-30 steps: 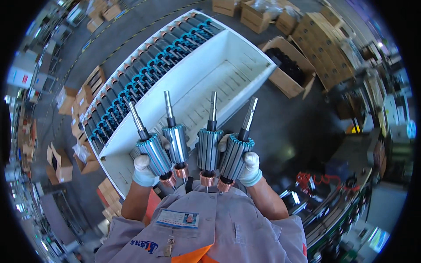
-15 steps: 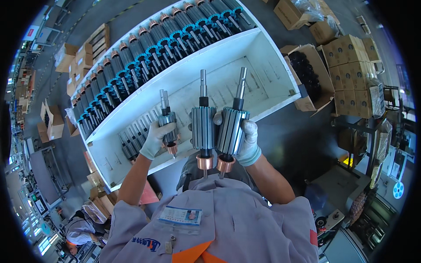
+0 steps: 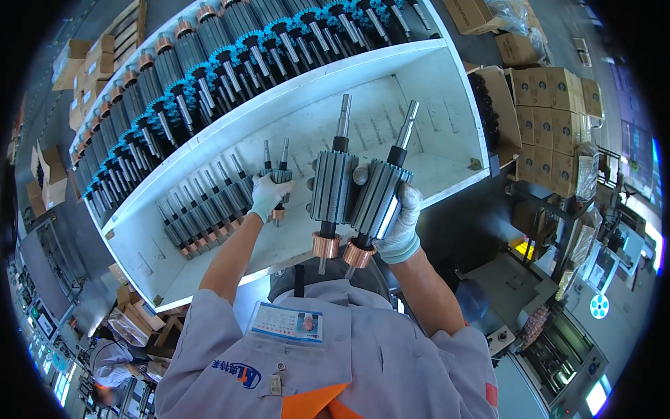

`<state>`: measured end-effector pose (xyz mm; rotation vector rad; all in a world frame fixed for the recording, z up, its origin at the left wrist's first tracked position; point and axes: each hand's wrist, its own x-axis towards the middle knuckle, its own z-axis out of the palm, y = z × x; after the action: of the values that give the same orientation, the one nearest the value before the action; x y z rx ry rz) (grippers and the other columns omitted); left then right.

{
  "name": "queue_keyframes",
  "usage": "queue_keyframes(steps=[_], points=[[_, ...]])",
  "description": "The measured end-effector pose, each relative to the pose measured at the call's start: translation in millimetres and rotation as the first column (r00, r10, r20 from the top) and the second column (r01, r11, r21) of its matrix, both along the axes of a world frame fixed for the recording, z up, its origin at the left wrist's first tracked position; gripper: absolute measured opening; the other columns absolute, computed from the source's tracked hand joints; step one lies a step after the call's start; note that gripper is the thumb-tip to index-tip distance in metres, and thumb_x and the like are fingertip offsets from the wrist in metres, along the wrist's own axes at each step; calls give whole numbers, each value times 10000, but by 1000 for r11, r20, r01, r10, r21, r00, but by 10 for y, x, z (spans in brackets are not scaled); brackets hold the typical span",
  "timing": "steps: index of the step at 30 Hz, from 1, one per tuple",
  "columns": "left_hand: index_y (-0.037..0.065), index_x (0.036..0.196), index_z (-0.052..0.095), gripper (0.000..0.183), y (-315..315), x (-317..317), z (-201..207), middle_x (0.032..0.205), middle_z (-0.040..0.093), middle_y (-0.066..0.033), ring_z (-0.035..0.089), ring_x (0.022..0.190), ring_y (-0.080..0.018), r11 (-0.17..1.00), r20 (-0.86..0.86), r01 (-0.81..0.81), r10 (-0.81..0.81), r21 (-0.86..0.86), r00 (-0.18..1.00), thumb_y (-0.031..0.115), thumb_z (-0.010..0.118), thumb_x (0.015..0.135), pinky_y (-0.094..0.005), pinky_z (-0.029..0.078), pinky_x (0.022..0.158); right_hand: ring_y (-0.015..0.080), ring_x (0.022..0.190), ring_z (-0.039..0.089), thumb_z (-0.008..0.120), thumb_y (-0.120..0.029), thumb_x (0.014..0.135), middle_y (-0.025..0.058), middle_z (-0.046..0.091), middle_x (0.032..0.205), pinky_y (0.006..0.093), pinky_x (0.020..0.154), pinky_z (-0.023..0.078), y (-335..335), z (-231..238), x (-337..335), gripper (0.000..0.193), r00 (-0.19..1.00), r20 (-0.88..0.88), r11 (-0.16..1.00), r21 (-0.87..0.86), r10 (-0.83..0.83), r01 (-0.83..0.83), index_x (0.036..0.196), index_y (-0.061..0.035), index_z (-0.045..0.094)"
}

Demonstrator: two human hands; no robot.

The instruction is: The person places metal components into a pressing machine, moves finished electrical rotors from a conveyor belt into a storage shelf, and transfers small black gears from a large cardboard box into a smaller container.

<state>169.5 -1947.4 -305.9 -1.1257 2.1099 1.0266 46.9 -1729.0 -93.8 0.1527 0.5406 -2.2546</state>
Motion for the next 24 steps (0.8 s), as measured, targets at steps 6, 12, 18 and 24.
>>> queue_keyframes(steps=[6,12,18,24], points=[[72,1140,724,663,50,-101,-50,1454,412,-359,441,1351,-455,994,62,-84,88,-75,994,545,771,677,-433,424,1099,443,1265,513,714,-517,825,122,577,1145,641,1041,441,97,-319,-48,578,996,84,999,39,14,-17,1079,-17,575],[109,1343,612,789,242,-294,-59,1564,249,-313,309,1431,-490,976,264,69,-12,-206,964,581,750,726,-569,376,1093,542,1295,459,741,-505,811,196,569,1188,728,1033,405,-58,-177,-123,596,989,94,987,105,114,-124,1130,-30,574],[150,1394,569,742,254,-265,-91,1576,309,-231,267,1471,-428,784,151,449,-427,-429,891,531,738,780,-563,240,1160,497,1297,484,774,-476,790,139,583,1157,705,1051,414,62,-264,-138,605,988,128,985,139,87,-105,1132,-16,581],[154,1325,600,666,52,-387,-23,1397,516,-171,416,1367,-383,729,231,586,-539,-354,810,509,747,781,-551,339,1065,349,1134,642,806,-408,768,136,608,1143,518,976,551,105,-260,-182,647,982,130,977,148,135,-154,1186,26,570]])
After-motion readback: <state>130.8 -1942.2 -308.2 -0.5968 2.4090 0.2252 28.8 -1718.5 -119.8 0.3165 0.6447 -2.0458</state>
